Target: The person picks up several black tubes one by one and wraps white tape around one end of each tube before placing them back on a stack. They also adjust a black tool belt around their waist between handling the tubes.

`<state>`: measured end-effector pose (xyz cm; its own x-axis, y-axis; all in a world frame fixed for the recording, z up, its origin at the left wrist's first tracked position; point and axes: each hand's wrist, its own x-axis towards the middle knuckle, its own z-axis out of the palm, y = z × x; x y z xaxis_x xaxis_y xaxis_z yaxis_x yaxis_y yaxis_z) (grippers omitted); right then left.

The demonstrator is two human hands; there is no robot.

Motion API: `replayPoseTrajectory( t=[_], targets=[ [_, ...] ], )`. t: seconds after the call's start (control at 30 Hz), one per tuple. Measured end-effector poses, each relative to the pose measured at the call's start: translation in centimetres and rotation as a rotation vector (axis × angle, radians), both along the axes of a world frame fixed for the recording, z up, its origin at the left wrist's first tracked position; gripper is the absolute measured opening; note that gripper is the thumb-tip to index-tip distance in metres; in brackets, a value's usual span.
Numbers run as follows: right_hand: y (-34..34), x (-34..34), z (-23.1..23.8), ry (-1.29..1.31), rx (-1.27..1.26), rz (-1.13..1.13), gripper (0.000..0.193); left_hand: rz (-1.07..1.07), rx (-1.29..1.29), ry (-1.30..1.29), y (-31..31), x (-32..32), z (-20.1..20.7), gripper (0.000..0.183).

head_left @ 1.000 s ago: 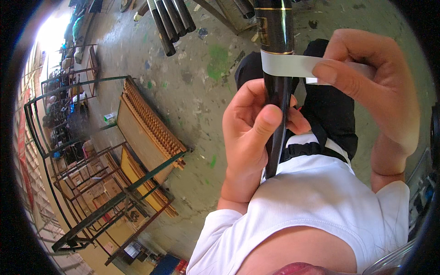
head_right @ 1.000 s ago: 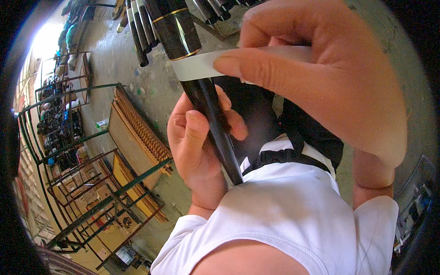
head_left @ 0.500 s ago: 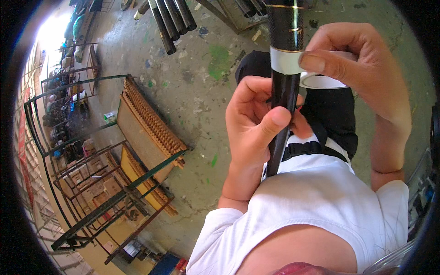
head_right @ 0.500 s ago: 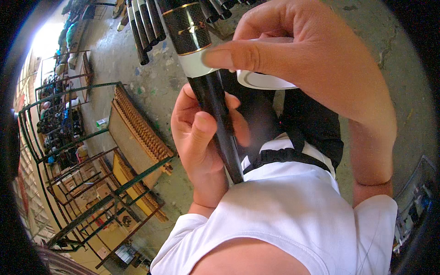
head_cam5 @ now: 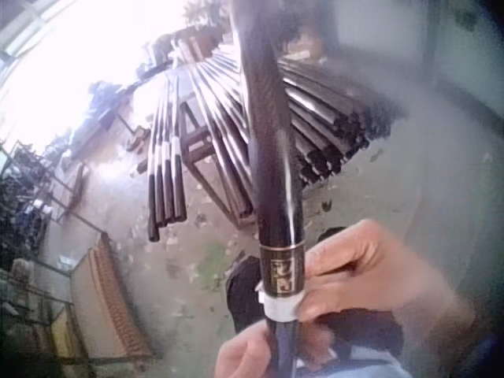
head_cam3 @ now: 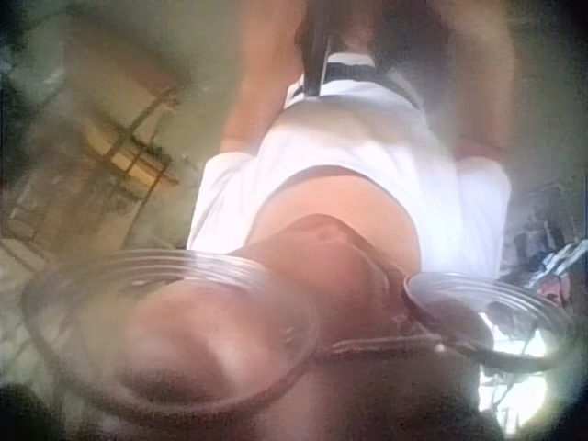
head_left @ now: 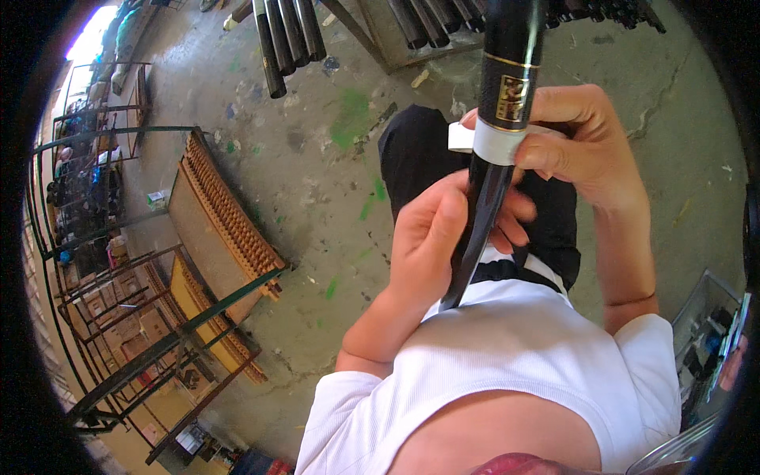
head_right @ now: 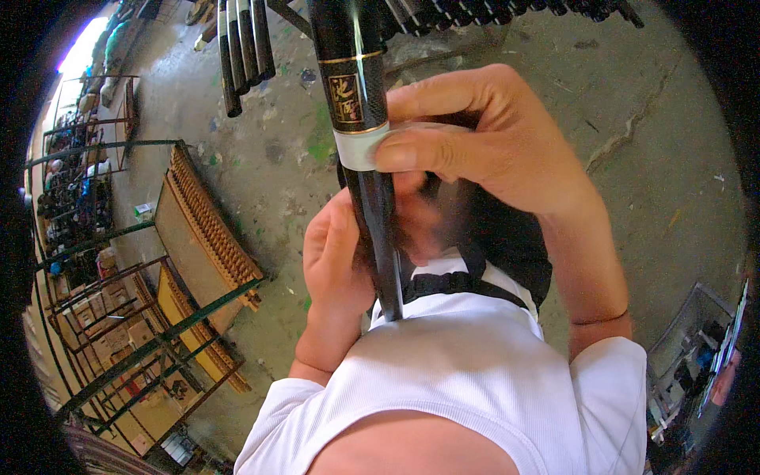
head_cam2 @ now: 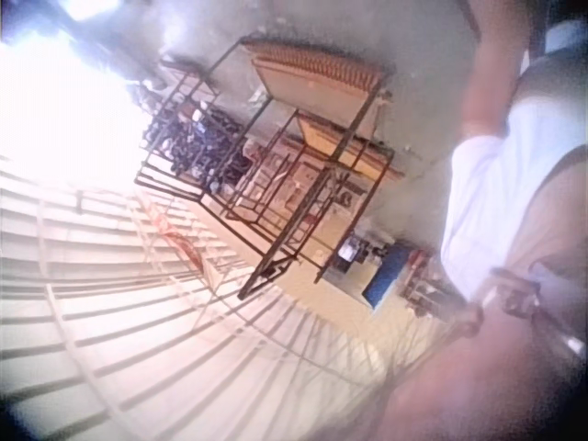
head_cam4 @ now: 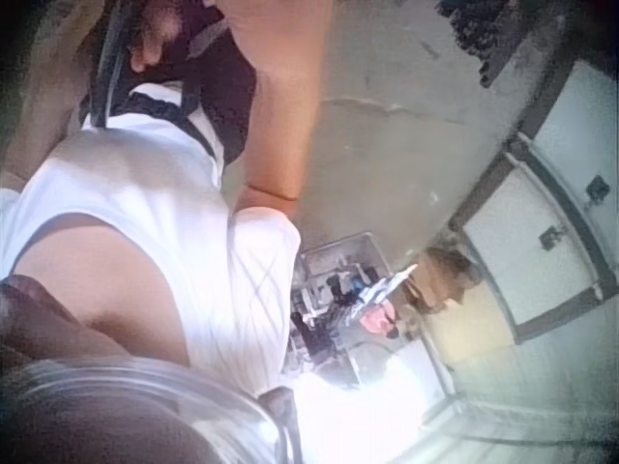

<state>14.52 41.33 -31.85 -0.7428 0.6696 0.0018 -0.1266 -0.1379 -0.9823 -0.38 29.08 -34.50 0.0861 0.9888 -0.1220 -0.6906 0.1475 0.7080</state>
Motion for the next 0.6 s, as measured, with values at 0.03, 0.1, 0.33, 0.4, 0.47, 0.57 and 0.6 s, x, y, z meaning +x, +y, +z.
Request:
replayPoseTrajectory(
  t=[0.03,0.1,0.33,0.4,0.47,0.57,0.6],
  targets=[
    [-0.1,-0.2,0.2,-0.009,0.020,-0.030,0.012,0.110,0.049,0.110,-0.2,0.8,-0.1,0.049],
    [-0.2,-0.1,0.4,-0.045,0.075,-0.098,0.012,0.248,0.105,0.498,-0.3,1.1,-0.2,0.056],
    [1.2,0.7,-0.7,-0.003,0.081,0.029,0.022,-0.060,0.034,-0.026,0.0,0.5,0.0,0.052],
    [0.4,0.4,-0.7,0.020,0.058,-0.088,0.026,0.093,0.126,0.158,0.1,0.7,-0.8,0.050],
    [-0.5,0.3,-0.2,-0.043,0.150,-0.172,0.027,0.233,0.080,0.397,0.0,1.0,-1.1,0.049],
    [0.4,0.8,-0.1,-0.055,0.098,-0.034,0.027,0.033,-0.035,0.079,0.3,0.2,-0.3,0.053],
    [1.2,1.2,-0.3,-0.043,0.051,0.061,0.027,-0.190,0.024,-0.151,0.7,-0.6,-1.2,0.048]
  ],
)
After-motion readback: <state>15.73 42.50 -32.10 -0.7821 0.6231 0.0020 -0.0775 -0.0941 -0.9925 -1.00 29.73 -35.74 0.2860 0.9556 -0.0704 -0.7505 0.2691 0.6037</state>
